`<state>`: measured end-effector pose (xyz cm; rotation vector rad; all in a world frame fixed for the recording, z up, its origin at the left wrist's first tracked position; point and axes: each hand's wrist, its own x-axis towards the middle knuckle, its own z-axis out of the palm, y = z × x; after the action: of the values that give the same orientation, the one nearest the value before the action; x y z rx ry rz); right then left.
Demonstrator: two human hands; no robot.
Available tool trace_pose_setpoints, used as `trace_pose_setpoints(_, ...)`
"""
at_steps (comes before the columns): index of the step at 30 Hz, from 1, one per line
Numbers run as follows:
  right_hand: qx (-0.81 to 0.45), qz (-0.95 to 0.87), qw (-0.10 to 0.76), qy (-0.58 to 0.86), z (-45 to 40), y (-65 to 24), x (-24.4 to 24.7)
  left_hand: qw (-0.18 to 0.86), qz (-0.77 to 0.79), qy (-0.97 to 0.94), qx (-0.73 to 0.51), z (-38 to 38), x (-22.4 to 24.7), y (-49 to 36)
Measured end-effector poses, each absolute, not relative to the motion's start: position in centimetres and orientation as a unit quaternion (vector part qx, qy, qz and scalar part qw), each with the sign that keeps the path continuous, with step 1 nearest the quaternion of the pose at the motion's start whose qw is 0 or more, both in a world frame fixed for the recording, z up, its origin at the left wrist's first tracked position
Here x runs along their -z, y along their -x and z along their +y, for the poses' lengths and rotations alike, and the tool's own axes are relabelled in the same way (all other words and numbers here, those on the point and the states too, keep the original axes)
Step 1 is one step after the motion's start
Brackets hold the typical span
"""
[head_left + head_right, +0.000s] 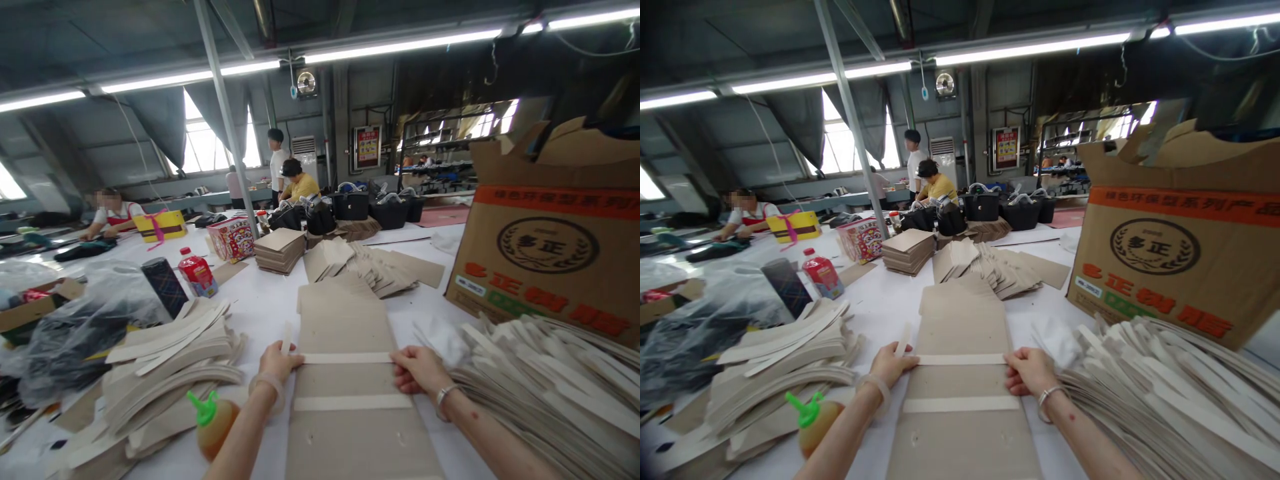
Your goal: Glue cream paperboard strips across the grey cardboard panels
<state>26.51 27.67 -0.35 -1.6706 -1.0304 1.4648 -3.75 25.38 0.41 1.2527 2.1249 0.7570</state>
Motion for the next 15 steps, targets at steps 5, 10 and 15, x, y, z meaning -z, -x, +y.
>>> trace_pose_setpoints(5,-0.548,-0.396,0.353,0.647,27.50,-26.14,0.28,0.282,0.791,-0.471,-0.271,25.13,-0.83,3.61)
trace_pose_setpoints(10,-0.534,-0.386,0.374,0.653,27.31,-25.81,0.26,0.294,0.784,-0.485,-0.252,25.26,-1.22,3.92)
trace_pose_setpoints(15,-0.529,-0.389,0.379,0.652,27.21,-25.68,0.30,0.293,0.788,-0.484,-0.243,25.27,-1.45,3.94)
